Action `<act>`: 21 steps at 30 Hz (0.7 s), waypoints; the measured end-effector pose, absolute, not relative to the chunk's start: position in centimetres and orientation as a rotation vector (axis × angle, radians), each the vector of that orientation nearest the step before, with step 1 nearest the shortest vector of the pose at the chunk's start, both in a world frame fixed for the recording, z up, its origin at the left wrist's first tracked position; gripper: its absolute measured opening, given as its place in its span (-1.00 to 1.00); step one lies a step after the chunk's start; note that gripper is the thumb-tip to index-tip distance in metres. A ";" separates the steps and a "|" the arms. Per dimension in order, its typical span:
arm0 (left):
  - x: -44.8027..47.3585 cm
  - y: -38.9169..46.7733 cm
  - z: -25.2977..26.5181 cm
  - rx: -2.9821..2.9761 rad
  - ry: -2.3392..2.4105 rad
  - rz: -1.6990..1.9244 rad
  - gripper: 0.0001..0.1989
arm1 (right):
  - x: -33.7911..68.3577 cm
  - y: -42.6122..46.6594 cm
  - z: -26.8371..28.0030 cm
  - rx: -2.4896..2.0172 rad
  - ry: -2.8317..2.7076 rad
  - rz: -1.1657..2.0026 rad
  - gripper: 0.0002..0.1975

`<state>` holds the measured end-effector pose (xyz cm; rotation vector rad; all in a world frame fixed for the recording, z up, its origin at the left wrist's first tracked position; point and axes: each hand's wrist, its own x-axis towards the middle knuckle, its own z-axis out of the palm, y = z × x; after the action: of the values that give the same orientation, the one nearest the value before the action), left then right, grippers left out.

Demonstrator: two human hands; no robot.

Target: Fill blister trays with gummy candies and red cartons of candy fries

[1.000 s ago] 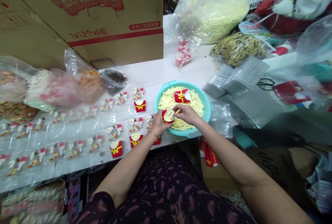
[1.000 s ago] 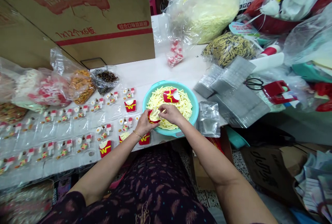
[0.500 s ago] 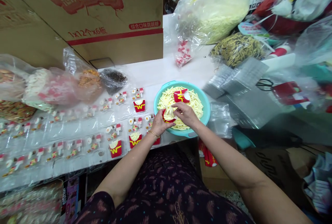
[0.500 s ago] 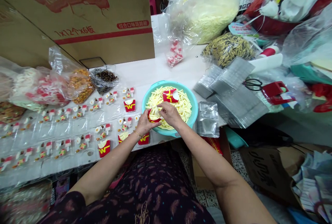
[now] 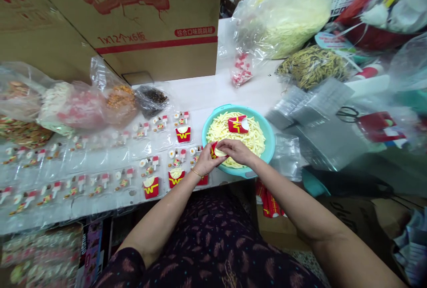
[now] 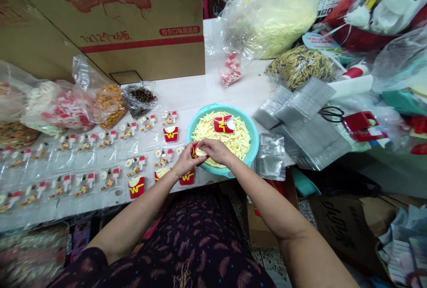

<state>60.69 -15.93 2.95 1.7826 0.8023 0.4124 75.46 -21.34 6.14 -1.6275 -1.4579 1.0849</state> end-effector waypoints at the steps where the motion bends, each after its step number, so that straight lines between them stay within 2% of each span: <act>1: 60.4 -15.9 3.1 1.763 0.780 0.390 -0.56 | 75.5 -21.2 6.3 -1.621 -1.439 1.116 -0.80; 4: 59.5 -15.9 3.4 1.817 0.882 0.444 -0.62 | 74.3 -20.3 6.6 -1.599 -1.471 1.202 -0.83; 8: 57.5 -15.4 3.5 1.930 1.160 0.624 -0.71 | 70.0 -17.9 5.9 -1.651 -1.509 1.053 -0.88; 11: 54.8 -14.4 3.3 1.916 1.301 0.680 -0.70 | 66.3 -15.7 4.9 -1.611 -1.555 1.069 -0.87; 13: 52.6 -13.7 3.1 1.862 1.350 0.701 -0.65 | 64.4 -14.1 4.3 -1.567 -1.610 1.132 -0.86; 16: 49.1 -12.6 2.5 1.742 1.437 0.661 -0.45 | 62.8 -10.8 3.5 -1.578 -1.727 1.211 -0.84; 18: 47.0 -11.7 1.7 1.732 1.539 0.620 -0.39 | 62.4 -7.9 2.9 -1.676 -1.765 1.163 -0.85; 21: 44.8 -10.3 0.0 1.943 1.591 0.501 -0.56 | 61.7 -3.1 1.9 -1.863 -1.830 0.951 -0.85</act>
<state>44.82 -10.30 -0.04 1.9428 1.5907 0.5013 61.67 -3.14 1.91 -1.8625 -1.8300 0.9511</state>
